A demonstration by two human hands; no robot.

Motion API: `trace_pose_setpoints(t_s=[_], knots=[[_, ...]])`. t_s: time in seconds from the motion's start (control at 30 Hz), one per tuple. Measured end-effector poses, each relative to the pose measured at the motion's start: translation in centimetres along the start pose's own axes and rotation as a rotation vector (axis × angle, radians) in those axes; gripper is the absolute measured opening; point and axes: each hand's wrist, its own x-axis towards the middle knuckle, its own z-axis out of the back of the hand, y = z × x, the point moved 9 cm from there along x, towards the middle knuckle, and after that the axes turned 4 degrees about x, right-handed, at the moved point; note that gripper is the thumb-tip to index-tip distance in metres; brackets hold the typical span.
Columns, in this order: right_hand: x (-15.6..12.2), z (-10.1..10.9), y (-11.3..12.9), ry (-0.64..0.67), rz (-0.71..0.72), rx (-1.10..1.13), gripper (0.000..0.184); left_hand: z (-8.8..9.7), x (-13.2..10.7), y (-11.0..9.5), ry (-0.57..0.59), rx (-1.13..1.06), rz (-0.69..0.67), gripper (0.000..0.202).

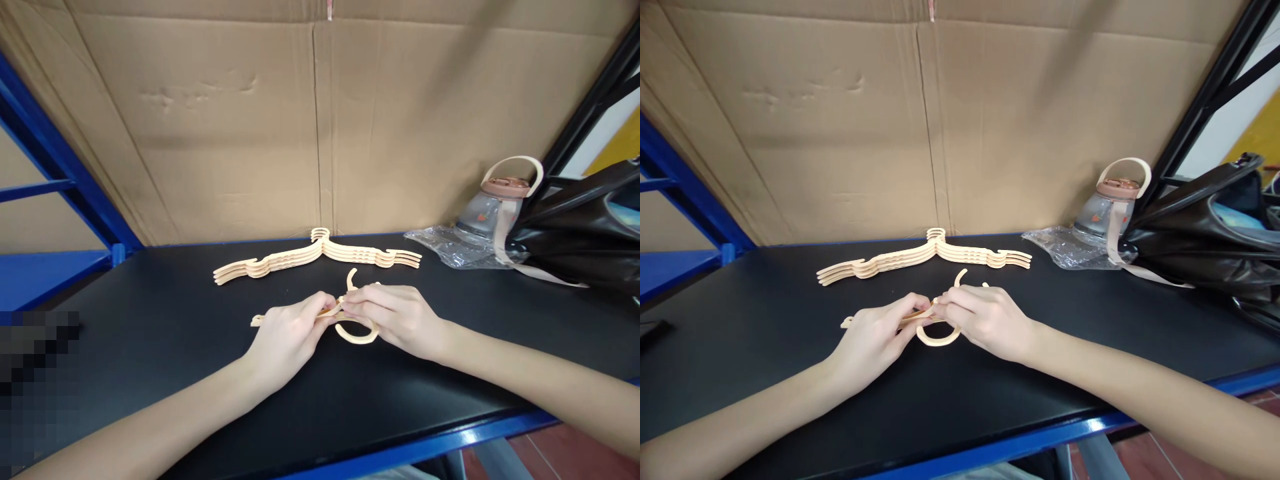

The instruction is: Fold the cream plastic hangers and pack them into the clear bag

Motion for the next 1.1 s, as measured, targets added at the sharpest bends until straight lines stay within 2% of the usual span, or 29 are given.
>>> trace_pose_setpoints(t_s=[0.17, 0.33, 0.57, 0.73, 0.9, 1.1], knots=[[0.2, 0.1, 0.4, 0.018, 0.030, -0.016, 0.020, 0.1, -0.1, -0.6, -0.042, 0.044, -0.027, 0.013], [0.6, 0.0, 0.3, 0.026, 0.022, -0.043, 0.022, 0.2, 0.0, -0.3, -0.042, 0.039, 0.035, 0.012], [0.5, 2.4, 0.8, -0.187, 0.072, -0.091, 0.009, 2.0, 0.1, -0.4, -0.083, -0.026, 0.045, 0.015], [0.5, 3.1, 0.9, -0.232, 0.048, -0.098, 0.004, 3.2, 0.0, 0.1, -0.160, -0.040, 0.079, 0.014], [0.4, 3.2, 1.1, -0.247, 0.045, -0.153, 0.008, 2.4, 0.1, 0.0, -0.112, -0.038, 0.083, 0.014], [0.0, 2.7, 1.2, -0.238, 0.057, -0.165, 0.012, 2.3, 0.0, -0.4, -0.117, -0.028, 0.065, 0.016]])
